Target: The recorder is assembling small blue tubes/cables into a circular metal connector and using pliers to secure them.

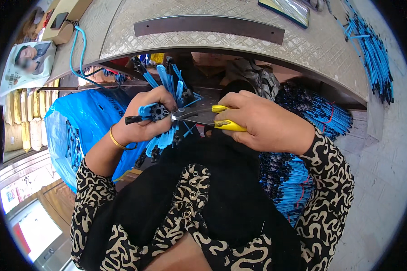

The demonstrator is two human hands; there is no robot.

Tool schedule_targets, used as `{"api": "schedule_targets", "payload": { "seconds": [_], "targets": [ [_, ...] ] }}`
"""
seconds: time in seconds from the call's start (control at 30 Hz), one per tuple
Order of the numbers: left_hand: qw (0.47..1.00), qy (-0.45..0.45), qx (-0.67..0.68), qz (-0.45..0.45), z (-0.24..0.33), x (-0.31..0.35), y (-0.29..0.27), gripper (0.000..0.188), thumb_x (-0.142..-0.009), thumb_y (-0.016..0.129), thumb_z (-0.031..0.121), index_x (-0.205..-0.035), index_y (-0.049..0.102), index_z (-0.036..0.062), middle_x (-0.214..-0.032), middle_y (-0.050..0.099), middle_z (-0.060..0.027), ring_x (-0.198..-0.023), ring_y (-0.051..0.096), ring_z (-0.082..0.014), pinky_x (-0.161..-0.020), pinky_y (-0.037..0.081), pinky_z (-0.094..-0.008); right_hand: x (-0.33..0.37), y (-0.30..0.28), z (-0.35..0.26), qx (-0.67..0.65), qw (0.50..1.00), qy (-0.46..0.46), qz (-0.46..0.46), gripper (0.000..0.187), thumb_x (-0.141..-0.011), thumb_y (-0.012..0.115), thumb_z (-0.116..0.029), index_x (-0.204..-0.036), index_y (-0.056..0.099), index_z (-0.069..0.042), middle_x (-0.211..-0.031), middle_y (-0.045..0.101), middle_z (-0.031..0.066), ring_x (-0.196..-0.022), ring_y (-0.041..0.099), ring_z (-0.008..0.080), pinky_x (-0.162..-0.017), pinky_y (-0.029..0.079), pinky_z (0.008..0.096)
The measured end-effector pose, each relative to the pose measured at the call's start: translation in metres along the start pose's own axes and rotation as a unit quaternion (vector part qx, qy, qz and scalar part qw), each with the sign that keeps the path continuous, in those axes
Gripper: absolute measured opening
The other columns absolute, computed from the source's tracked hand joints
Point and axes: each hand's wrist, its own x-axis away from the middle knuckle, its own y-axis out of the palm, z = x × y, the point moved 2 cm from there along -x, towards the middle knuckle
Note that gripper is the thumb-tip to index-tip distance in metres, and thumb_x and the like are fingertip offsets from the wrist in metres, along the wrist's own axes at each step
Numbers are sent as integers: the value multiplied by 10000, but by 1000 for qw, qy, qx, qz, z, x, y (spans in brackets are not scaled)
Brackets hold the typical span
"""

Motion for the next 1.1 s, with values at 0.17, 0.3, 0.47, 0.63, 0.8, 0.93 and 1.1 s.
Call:
{"api": "schedule_targets", "payload": {
  "seconds": [0.17, 0.3, 0.47, 0.63, 0.8, 0.93, 1.1],
  "targets": [
    [997, -12, 34, -67, 9, 2, -10, 248, -686, 698, 117, -803, 498, 32, -723, 553, -94, -658, 576, -224, -609, 442, -301, -1, 10, 9, -288, 943, 111, -123, 183, -778, 624, -98, -932, 577, -10, -989, 591, 135, -764, 594, 235, -667, 487, 327],
    [996, 15, 45, -78, 4, 0, -9, 356, -692, 757, 236, -865, 524, 30, -755, 576, -96, -736, 600, -219, -652, 453, -313, 4, 84, 26, -638, 673, 321, -192, 338, -818, 606, -300, -964, 515, -10, -593, 578, 120, -413, 535, 189, -398, 448, 298],
    [997, -26, 42, -53, -4, 17, -8, 326, -717, 738, 213, -927, 553, 46, -833, 606, -83, -788, 599, -182, -700, 461, -292, -4, 64, 12, -561, 792, 160, -182, 492, -858, 510, -208, -1276, 324, -27, -710, 599, 109, -491, 570, 168, -406, 457, 231],
    [995, -52, 61, -62, -3, 10, -14, 310, -722, 732, 177, -950, 571, 42, -868, 618, -60, -807, 589, -128, -708, 463, -269, 7, 36, 12, -224, 971, 72, -47, 564, -841, 513, -182, -1319, 258, -24, -805, 602, 130, -533, 580, 174, -464, 483, 244],
    [991, -91, 77, -67, -6, 2, -18, 340, -724, 731, 179, -995, 579, 41, -879, 621, -62, -825, 582, -115, -724, 459, -262, 19, 99, 39, -782, 570, 116, -224, 581, -849, 507, -190, -1339, 234, -38, -842, 593, 149, -612, 606, 189, -568, 508, 278],
    [994, -51, 90, -46, -11, 7, -21, 344, -756, 706, 253, -990, 560, 47, -857, 612, -80, -778, 575, -154, -706, 450, -283, 15, 81, 14, -728, 637, 183, -176, 619, -854, 516, -243, -1356, 207, -55, -826, 586, 174, -606, 615, 201, -546, 517, 289],
    [993, -16, 70, -95, -18, 13, -17, 375, -773, 689, 269, -1057, 559, 62, -903, 613, -86, -827, 567, -155, -768, 435, -278, 16, 85, 35, -710, 628, 213, -237, 821, -800, 644, -294, -1403, 122, -104, -1221, 488, 183, -835, 618, 323, -721, 518, 329]
  ]
}}
